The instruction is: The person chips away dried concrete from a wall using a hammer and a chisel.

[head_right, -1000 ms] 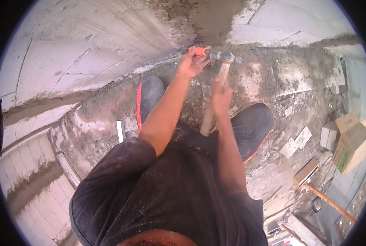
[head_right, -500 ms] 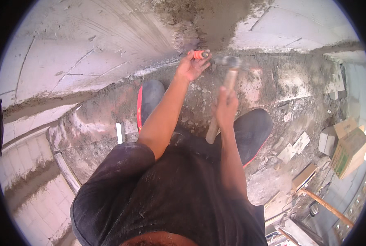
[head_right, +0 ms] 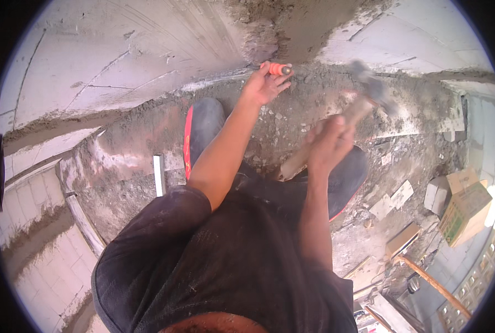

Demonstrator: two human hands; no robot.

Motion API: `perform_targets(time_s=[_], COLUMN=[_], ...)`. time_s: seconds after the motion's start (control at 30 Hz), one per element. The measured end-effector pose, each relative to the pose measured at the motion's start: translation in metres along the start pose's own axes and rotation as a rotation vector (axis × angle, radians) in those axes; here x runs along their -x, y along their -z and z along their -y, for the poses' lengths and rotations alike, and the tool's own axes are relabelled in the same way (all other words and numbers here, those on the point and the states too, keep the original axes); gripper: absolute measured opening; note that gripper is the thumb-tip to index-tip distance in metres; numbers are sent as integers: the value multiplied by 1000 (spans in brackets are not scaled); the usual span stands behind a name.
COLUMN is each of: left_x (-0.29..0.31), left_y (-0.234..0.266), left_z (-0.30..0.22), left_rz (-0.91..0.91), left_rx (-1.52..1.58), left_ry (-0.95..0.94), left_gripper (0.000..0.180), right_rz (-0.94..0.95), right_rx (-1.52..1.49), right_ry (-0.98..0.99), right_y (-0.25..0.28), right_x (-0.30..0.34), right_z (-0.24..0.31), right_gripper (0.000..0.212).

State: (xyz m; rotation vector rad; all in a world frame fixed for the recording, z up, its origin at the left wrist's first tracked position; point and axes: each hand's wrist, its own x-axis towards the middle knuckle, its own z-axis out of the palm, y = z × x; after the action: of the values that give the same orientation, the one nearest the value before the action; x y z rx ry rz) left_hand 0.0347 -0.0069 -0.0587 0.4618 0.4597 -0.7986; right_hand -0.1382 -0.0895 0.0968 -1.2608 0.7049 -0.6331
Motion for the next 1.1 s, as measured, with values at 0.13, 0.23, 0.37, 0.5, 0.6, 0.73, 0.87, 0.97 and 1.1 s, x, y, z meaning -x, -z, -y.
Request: perform_targets(time_s=[0.13, 0.23, 0.37, 0.5, 0.6, 0.73, 0.87, 0.97, 1.1], left_x=[-2, -4, 1, 1, 7, 11, 26, 33, 13], left_y=[-3, -11, 7, -14, 0, 17, 24, 12, 10], left_z=[-1, -7, 0, -6, -3, 5, 27, 29, 5], left_rz=[4, -28, 11, -13, -52, -67, -21, 51, 68], left_rx=[5, 34, 33, 34, 14, -117, -184, -220, -170], left_ry=[25, 22, -4, 36, 39, 94, 198, 179, 130], left_gripper=[41, 39, 39, 36, 33, 28, 19, 19, 24], right_rz=[-299, 249, 113, -145, -2, 32, -3, -79, -50], right_rx=[-127, 460, 214, 235, 482, 198, 98, 92, 122], right_ry=[165, -176, -116, 351, 133, -255, -204, -217, -232], right_y=[-26, -7, -6, -1, -10, 10, 29, 36, 43], right_x=[-6, -12, -4, -17, -5, 10, -6, -9, -2], right_z=[-43, -75, -4, -90, -79, -36, -4, 8, 5], right_gripper=[30, 33, 31, 27, 26, 24, 28, 31, 32])
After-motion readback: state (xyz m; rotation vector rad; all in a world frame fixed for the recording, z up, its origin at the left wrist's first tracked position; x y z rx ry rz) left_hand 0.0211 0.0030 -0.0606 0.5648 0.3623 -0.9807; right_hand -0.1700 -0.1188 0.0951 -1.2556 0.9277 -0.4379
